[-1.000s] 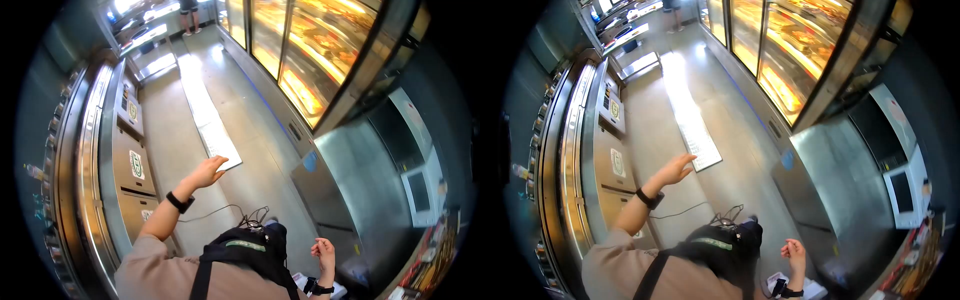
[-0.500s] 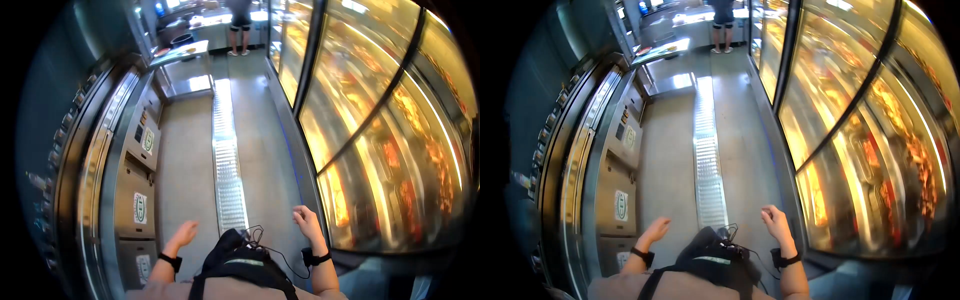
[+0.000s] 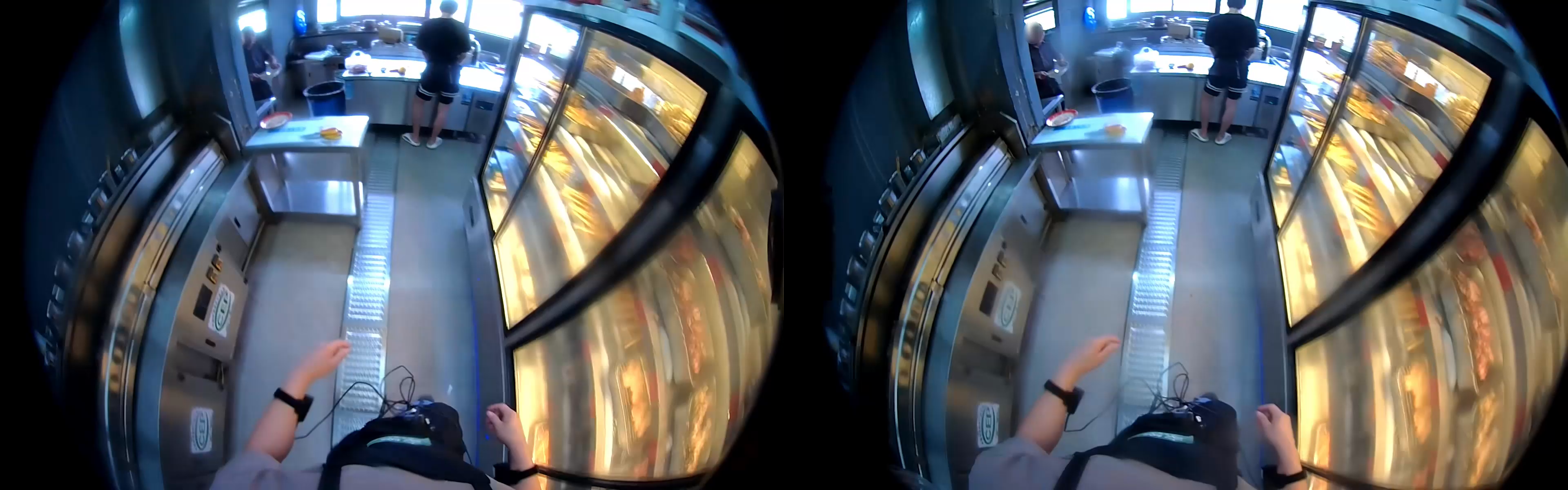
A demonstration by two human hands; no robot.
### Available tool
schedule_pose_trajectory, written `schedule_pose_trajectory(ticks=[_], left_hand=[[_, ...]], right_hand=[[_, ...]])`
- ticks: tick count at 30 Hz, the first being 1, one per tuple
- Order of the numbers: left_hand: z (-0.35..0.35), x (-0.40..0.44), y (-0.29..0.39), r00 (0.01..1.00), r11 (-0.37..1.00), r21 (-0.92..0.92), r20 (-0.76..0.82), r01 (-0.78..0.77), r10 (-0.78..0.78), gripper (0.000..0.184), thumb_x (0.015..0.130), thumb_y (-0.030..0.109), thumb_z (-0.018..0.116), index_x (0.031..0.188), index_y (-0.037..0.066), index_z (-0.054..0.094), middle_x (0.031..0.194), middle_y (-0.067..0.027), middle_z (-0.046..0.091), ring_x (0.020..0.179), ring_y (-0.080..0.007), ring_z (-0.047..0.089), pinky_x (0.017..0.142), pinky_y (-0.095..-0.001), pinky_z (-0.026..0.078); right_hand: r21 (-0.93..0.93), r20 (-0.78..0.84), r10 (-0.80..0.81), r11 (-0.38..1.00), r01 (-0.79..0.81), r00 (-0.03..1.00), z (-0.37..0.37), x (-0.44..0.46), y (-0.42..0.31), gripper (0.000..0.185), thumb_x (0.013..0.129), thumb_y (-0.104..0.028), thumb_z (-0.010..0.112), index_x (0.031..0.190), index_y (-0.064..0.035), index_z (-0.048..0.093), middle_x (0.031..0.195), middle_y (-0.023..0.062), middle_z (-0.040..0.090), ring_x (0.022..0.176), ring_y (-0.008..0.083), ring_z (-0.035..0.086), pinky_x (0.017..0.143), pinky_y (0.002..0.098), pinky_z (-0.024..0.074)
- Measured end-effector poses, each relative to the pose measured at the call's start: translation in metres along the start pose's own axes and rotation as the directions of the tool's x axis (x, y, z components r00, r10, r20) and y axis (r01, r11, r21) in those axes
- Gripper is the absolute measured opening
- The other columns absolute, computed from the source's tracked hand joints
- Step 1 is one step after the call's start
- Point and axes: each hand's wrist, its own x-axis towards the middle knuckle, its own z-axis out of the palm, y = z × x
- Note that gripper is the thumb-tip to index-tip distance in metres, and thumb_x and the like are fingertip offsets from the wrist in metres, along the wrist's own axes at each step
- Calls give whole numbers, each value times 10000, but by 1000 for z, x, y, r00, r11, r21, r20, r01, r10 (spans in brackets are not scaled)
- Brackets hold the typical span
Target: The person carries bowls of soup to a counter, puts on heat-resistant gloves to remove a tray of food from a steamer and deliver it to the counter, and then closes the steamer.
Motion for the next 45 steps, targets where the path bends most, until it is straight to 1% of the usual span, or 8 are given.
schedule_pose_trajectory(ticks=[6,9,11,18,25,32,37,45], left_hand=[[-14,290,-34,992,982,139,38,-128,123,298,939,291,546,1080,41,628,945,-185,679,887,-372,651,761,-436,516],[-17,377,-69,998,995,90,-41,46,-42,277,927,278,570,1082,54,621,872,-187,674,797,-363,654,707,-434,511],[-38,411,-73,995,994,67,-54,82,-79,269,923,268,578,1085,57,618,842,-185,672,761,-356,653,691,-431,509],[-69,663,-155,983,989,74,-144,126,-114,262,909,233,586,1088,45,616,990,-167,651,876,-302,625,757,-386,497],[-157,987,-169,975,977,195,183,86,-123,289,908,262,571,1088,38,603,1054,-167,638,972,-339,612,835,-427,492],[-213,1332,-138,973,979,193,229,-73,27,287,916,259,565,1124,62,587,1064,-146,639,988,-333,609,837,-411,497],[-214,1503,-166,975,962,251,161,109,-153,282,918,251,563,1116,52,589,1069,-138,637,1011,-336,600,850,-410,492],[-269,1677,-204,974,975,-20,-59,220,-221,218,907,214,551,1039,44,588,1005,-149,625,959,-355,595,811,-429,487]], right_hand=[[179,25,147,972,-149,989,-13,290,-61,97,908,-84,587,954,-5,619,711,72,636,611,127,608,540,254,496],[-137,29,-249,958,251,968,16,465,-81,125,898,-90,599,975,8,611,741,92,652,651,137,623,564,273,495],[-62,121,-276,956,285,953,11,548,-209,161,860,-107,631,973,7,623,790,165,668,689,248,651,655,322,511],[43,364,-566,804,593,740,70,910,-406,188,865,-113,632,1004,12,612,741,151,646,671,249,634,639,330,499],[101,334,-419,907,410,844,83,1172,-462,193,873,-91,629,1035,13,609,769,127,643,668,193,608,656,299,498],[238,180,-272,944,227,945,41,1473,-470,171,873,-56,627,1027,18,608,731,57,621,641,103,566,613,256,477],[197,272,-442,895,401,855,58,1707,-504,180,876,-85,630,1021,18,603,729,73,611,672,120,576,637,260,477],[231,586,-462,883,408,666,123,1970,-665,147,870,-13,608,1016,2,615,741,34,607,635,90,550,589,239,458]])
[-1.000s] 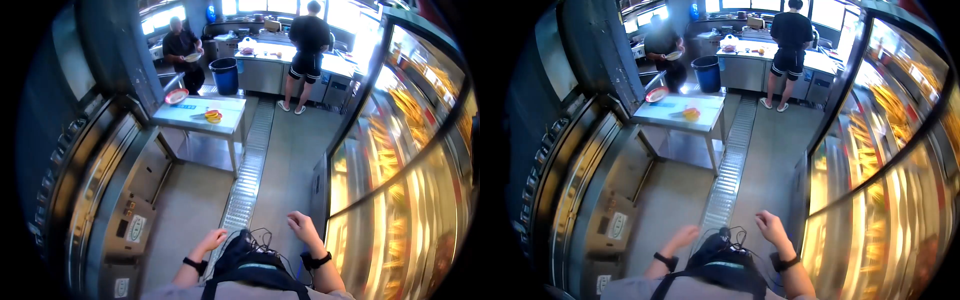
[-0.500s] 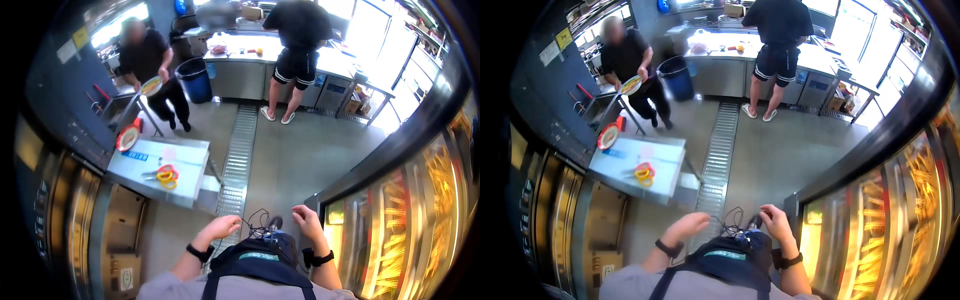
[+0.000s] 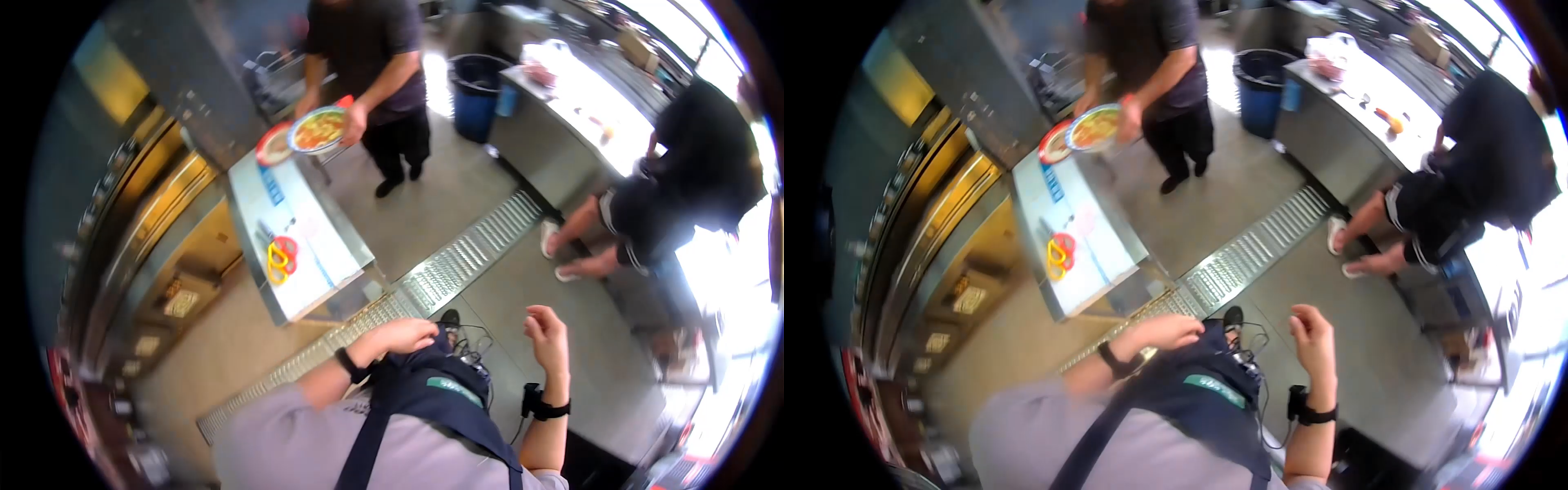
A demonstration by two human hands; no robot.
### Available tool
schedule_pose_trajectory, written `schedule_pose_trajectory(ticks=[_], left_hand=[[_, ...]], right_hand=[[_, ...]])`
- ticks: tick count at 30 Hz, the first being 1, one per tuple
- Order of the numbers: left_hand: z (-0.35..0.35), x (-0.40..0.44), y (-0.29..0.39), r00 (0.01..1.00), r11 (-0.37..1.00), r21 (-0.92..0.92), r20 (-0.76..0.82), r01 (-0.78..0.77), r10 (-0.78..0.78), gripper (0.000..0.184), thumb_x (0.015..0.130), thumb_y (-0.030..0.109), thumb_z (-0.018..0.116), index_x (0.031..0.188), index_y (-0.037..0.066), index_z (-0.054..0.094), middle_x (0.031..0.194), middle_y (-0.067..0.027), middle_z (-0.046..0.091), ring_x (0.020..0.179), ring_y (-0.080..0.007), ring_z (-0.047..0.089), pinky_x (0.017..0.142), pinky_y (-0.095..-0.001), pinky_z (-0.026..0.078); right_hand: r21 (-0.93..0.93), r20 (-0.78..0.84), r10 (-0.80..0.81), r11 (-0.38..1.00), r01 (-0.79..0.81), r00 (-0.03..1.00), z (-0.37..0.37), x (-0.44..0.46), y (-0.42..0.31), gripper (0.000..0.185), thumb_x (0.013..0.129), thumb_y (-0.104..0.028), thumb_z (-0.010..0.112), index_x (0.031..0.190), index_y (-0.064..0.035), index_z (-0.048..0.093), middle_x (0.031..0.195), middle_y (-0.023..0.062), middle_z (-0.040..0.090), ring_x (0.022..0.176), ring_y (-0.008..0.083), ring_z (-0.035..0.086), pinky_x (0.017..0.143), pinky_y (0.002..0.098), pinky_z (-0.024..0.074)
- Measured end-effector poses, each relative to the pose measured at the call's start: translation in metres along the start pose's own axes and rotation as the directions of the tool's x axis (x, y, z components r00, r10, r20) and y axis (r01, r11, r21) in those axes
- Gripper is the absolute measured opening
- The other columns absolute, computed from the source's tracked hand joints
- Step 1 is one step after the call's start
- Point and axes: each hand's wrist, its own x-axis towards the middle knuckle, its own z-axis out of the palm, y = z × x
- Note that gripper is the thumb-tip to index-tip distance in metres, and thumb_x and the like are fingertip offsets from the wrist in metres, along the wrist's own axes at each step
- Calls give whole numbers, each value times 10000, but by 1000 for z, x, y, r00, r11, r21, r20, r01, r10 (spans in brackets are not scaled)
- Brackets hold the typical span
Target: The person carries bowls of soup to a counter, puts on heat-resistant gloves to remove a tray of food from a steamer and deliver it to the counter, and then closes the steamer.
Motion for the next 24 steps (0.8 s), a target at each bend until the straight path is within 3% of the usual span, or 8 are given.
schedule_pose_trajectory(ticks=[7,12,14,15,20,21,23,24], left_hand=[[-4,106,-8,967,986,-74,-194,152,-164,246,910,216,549,1105,72,594,1033,-133,634,952,-334,612,821,-436,498],[-136,216,-13,839,920,-196,-380,339,-390,237,912,209,548,1101,72,588,1024,-132,634,915,-322,618,785,-412,508],[-129,218,-20,706,873,-182,-524,454,-476,210,911,213,560,1057,65,590,985,-134,640,887,-311,624,759,-391,506],[-124,209,-22,673,854,-206,-538,479,-507,210,911,213,560,1057,65,590,985,-134,640,887,-311,624,759,-391,506],[-96,166,-26,166,571,-658,-572,491,-803,157,910,200,565,907,45,590,798,-128,644,737,-263,628,679,-356,490],[-95,157,-27,75,497,-658,-559,565,-826,96,900,128,563,909,35,586,760,-97,620,675,-187,582,634,-318,470],[-92,128,-33,-125,514,-692,-649,507,-750,105,907,132,550,884,33,575,729,-78,615,661,-166,575,624,-318,469],[-96,116,-32,-152,506,-703,-646,499,-748,105,907,132,550,884,33,575,729,-78,615,661,-166,575,624,-318,469]], right_hand=[[-92,226,84,994,-64,970,-88,115,24,163,907,-43,578,1053,29,588,786,27,596,677,87,556,616,226,485],[-119,514,171,985,-128,840,-110,344,43,150,909,-40,563,1043,22,588,781,22,594,657,84,551,600,227,466],[-96,660,154,988,-121,735,-95,395,49,153,907,-42,563,1045,19,590,777,26,593,644,83,547,584,225,452],[-153,705,99,988,14,702,-76,414,40,166,908,-48,570,1059,18,590,765,27,585,641,84,546,577,224,446],[22,887,-78,992,128,455,7,474,-9,136,907,-45,569,1026,8,607,706,21,574,634,86,546,580,234,454],[38,911,-102,986,165,399,19,483,-27,134,899,-47,574,1014,14,609,692,30,580,638,83,543,588,236,452],[82,938,-168,958,275,305,59,489,-52,142,898,-57,573,1014,19,605,690,33,579,634,82,537,589,235,447],[126,948,-218,927,353,234,78,491,-63,151,897,-67,573,1015,24,600,687,36,578,630,81,531,590,234,442]])
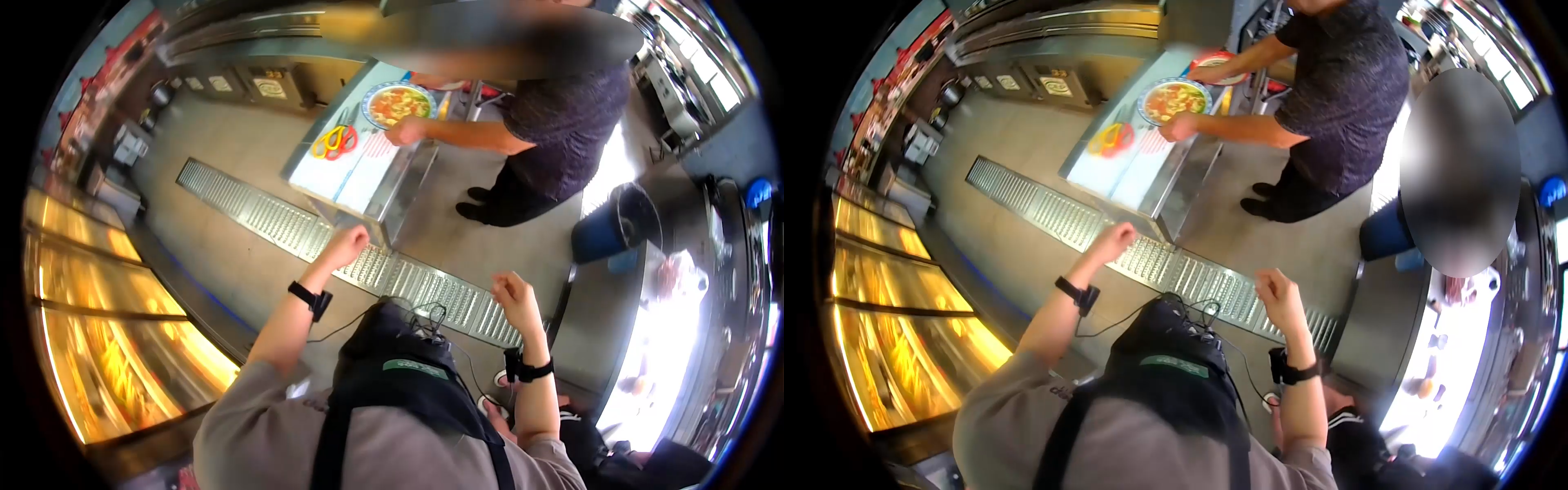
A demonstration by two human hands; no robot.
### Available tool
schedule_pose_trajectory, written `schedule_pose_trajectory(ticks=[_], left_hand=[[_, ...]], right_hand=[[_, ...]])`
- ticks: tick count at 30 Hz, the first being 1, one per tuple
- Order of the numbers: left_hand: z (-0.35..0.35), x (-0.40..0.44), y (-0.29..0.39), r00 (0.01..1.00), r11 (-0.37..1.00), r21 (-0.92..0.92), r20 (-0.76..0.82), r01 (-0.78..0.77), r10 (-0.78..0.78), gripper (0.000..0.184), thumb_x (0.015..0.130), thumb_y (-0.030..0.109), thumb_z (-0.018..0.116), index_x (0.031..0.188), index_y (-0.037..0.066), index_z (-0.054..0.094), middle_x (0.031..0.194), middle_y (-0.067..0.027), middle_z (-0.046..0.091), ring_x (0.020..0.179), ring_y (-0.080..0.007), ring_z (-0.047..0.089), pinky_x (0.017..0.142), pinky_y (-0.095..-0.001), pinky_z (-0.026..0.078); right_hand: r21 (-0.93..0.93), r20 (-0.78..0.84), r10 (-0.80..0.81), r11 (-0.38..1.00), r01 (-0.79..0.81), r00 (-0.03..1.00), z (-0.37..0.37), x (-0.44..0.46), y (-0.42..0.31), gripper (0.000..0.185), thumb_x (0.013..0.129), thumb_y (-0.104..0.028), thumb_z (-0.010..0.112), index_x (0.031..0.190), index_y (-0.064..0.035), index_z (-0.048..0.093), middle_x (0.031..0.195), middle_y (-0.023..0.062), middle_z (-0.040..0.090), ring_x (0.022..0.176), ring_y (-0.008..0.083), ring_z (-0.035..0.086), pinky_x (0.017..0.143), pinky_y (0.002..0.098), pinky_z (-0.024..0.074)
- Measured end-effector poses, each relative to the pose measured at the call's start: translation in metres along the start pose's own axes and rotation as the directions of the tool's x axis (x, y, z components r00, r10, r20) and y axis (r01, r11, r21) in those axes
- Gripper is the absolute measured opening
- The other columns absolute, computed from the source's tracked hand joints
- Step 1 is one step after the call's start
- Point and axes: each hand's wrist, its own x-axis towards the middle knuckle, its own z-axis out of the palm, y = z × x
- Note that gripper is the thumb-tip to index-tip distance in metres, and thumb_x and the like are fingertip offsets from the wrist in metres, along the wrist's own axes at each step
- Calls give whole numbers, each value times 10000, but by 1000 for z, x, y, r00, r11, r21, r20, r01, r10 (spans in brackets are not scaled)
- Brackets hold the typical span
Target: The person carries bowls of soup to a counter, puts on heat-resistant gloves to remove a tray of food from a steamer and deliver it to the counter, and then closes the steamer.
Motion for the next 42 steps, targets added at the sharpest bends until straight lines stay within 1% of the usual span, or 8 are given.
schedule_pose_trajectory(ticks=[17,23,26,27,29,33,38,42], left_hand=[[-126,271,-151,847,894,-407,-393,187,-357,229,941,224,502,918,7,569,701,-135,645,582,-231,624,560,-360,486],[-87,368,-248,810,950,292,-580,111,83,222,933,209,502,864,11,575,776,-208,645,735,-366,633,641,-438,484],[-107,375,-187,810,912,-136,-422,388,-408,210,925,211,513,908,12,577,835,-234,647,800,-402,621,660,-455,478],[-101,384,-199,825,926,-23,-448,376,-346,272,951,255,427,932,32,582,912,-220,636,844,-361,617,714,-462,473],[-103,389,-179,813,884,20,-403,467,-420,352,986,287,334,963,41,584,999,-198,633,938,-329,606,834,-441,456],[-112,400,-159,782,817,-255,-247,517,-572,347,1006,272,324,1058,33,570,1029,-188,640,930,-340,603,854,-438,438],[-103,412,-180,784,820,-254,-251,513,-568,305,1002,233,379,1190,41,525,784,-144,640,672,-253,616,644,-384,475],[-100,414,-188,796,814,-312,-220,490,-564,274,992,194,434,1211,41,492,598,-84,583,465,-168,556,470,-318,442]], right_hand=[[209,104,-1,978,-20,995,134,391,-112,137,960,-121,512,957,5,567,749,52,614,621,102,578,551,227,481],[143,18,132,981,-133,991,144,557,-86,160,932,-138,533,869,-6,599,685,66,617,572,146,591,524,261,483],[-144,25,198,971,-192,980,149,646,-23,109,822,-110,590,796,-18,641,701,108,629,624,208,621,565,304,503],[-607,224,93,792,64,970,149,678,7,93,786,-100,608,771,-22,655,707,122,634,642,228,632,579,319,509],[-851,525,277,174,495,805,154,693,13,85,632,-77,709,708,-41,718,838,206,690,791,320,694,676,372,552],[-853,520,358,267,448,776,168,711,57,13,612,-47,703,613,-37,696,816,207,688,780,331,690,674,375,551],[-374,153,138,925,-72,978,178,705,88,193,842,-85,528,918,33,659,869,232,671,721,366,668,614,412,539],[-237,260,149,968,-86,954,177,699,99,266,947,-159,447,1107,9,577,803,133,643,572,204,637,465,319,523]])
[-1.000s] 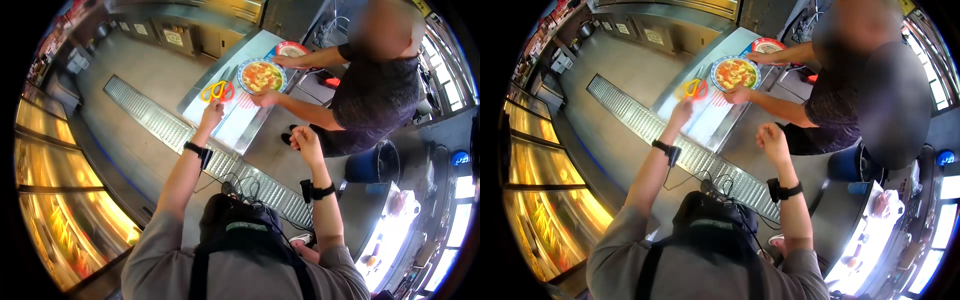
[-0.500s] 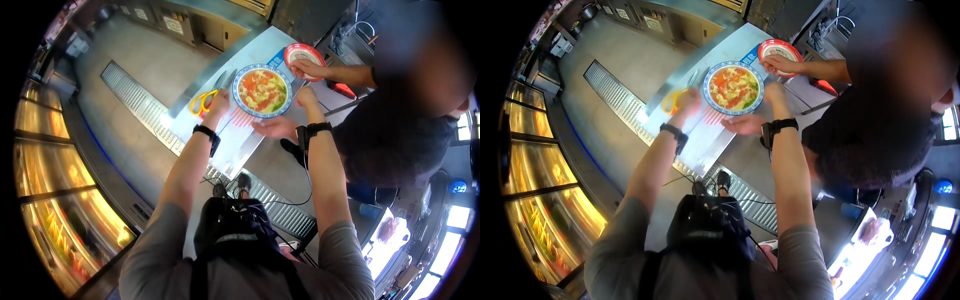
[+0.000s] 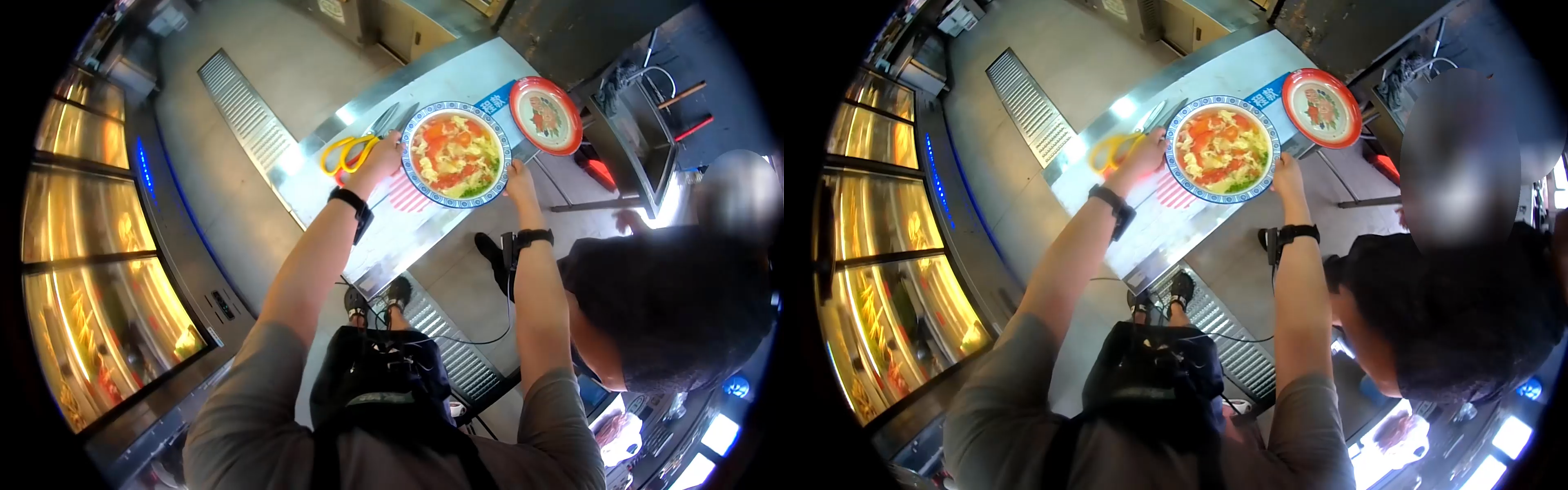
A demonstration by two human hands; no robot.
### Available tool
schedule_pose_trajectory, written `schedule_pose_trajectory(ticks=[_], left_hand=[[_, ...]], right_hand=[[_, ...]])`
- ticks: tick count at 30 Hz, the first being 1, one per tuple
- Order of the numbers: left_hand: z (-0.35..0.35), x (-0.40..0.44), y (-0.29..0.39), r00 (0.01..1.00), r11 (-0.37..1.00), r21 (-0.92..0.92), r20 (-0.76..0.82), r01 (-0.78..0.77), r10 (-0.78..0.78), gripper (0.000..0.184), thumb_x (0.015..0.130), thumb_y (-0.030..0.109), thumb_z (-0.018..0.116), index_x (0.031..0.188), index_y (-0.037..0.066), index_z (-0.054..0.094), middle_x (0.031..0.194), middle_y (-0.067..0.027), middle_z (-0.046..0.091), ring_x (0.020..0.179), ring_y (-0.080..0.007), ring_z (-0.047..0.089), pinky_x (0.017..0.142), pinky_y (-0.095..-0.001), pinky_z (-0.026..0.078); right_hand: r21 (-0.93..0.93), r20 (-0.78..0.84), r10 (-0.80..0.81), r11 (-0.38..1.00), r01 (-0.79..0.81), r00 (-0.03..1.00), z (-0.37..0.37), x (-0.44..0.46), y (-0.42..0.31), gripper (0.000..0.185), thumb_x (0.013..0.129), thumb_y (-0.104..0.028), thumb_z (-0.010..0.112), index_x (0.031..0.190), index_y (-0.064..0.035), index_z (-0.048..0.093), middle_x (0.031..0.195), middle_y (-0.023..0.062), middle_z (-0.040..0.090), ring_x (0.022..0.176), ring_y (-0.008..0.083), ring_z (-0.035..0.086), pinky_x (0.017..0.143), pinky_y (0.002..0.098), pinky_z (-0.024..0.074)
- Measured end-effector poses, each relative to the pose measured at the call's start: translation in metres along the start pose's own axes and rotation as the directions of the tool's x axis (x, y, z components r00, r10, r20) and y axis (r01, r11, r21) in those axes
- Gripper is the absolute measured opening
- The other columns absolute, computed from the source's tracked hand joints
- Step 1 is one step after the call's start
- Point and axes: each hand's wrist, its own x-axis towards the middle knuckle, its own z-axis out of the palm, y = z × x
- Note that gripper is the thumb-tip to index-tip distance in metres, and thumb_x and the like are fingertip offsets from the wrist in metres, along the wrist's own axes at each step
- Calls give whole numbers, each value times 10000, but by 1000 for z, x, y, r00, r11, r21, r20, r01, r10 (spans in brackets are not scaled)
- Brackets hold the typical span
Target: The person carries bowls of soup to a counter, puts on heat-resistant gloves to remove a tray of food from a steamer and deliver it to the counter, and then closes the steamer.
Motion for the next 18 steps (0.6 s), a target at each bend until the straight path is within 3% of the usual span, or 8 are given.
schedule_pose_trajectory(ticks=[1,4,5,7,11,15,18], left_hand=[[1,1,-2,1000,999,-27,2,-18,18,245,992,192,434,1167,38,509,615,-91,595,478,-166,563,483,-325,449],[4,5,-10,999,1000,8,-20,-29,29,230,988,194,448,1138,34,516,613,-76,586,471,-157,549,476,-314,441],[6,6,-13,1000,1000,9,-16,-26,27,230,988,194,448,1138,34,516,613,-76,586,471,-157,549,476,-314,441],[13,4,-20,997,983,-179,-70,-30,17,218,979,186,472,1118,27,529,605,-55,566,462,-145,529,460,-293,429],[17,19,-34,997,992,-117,-69,-45,37,187,959,150,505,1067,2,543,751,-145,626,544,-216,586,527,-343,469],[18,20,-41,998,983,-184,-60,12,-24,173,957,140,501,1049,4,556,756,-146,624,560,-220,595,537,-350,473],[21,27,-41,998,977,-207,-30,54,-61,193,976,175,503,1103,38,550,612,-28,527,447,-114,498,398,-252,387]], right_hand=[[81,-44,15,997,-12,999,5,-4,-2,258,952,-143,437,1108,7,578,818,133,646,558,188,629,447,300,509],[78,-123,-4,997,13,992,9,-12,-7,251,952,-144,442,1096,11,576,811,132,642,537,181,618,429,293,495],[79,-122,1,997,9,993,11,-10,-7,251,952,-144,442,1096,11,576,811,132,642,537,181,618,429,293,495],[88,-63,-23,996,29,998,10,-12,-1,252,953,-145,447,1102,13,573,813,125,639,530,168,609,427,282,489],[104,-1,18,994,-18,1000,14,-8,-1,249,954,-136,446,1110,10,573,811,114,635,519,154,597,433,274,489],[185,3,55,981,-55,998,24,-3,14,230,944,-117,448,1083,11,578,801,95,620,533,140,589,432,269,484],[197,2,22,980,-22,1000,29,8,24,219,940,-115,447,1064,10,578,794,84,612,542,134,584,432,268,479]])
